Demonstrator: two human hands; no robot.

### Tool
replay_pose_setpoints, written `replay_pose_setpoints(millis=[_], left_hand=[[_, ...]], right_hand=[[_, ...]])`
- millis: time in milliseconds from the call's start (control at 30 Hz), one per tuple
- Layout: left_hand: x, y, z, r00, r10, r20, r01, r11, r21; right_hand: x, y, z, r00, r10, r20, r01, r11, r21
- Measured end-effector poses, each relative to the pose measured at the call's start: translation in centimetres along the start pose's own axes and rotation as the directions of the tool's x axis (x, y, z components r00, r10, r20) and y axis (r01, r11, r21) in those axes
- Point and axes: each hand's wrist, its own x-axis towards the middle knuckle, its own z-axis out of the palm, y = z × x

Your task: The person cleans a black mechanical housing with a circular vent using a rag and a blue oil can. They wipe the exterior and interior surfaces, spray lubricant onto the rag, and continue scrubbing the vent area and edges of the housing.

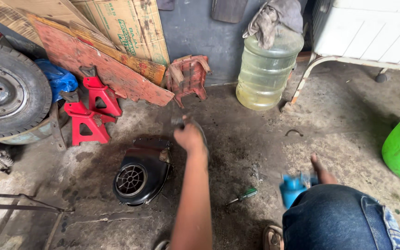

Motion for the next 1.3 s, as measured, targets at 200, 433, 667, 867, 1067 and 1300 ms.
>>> replay_pose_setpoints(millis=[200, 433, 667, 867, 1067, 1300], left_hand=[[7.9, 4.3, 3.5, 0.985, 0.084, 0.153, -0.169, 0.678, 0.716], [11.7, 9.3, -0.7, 0.917, -0.120, 0.381, -0.003, 0.952, 0.307], [6.3, 4.4, -6.5, 0.864, -0.371, 0.342, 0.461, 0.856, -0.235], [1.7, -0.4, -7.9, 0.953, 0.049, 0.299, -0.043, 0.999, -0.027], [-2.0, 2.9, -3.8, 0.960, -0.164, 0.225, 0.188, 0.978, -0.092], [-2.8, 4.3, -3.3, 0.964, -0.132, 0.229, 0.176, 0.967, -0.182]], right_hand=[[-0.3, -18.9, 0.8, 0.921, -0.131, 0.368, 0.296, 0.847, -0.441], [-3.1, -32.3, 4.6, 0.852, -0.292, 0.435, 0.420, 0.877, -0.232], [-6.2, -30.0, 8.0, 0.833, -0.371, 0.410, 0.434, 0.898, -0.070], [-7.6, -28.6, 9.1, 0.774, -0.537, 0.337, 0.552, 0.832, 0.057], [-6.4, -27.9, 10.3, 0.795, -0.565, 0.220, 0.580, 0.815, 0.000], [-5.9, -26.9, 10.6, 0.835, -0.530, 0.148, 0.528, 0.847, 0.057]])
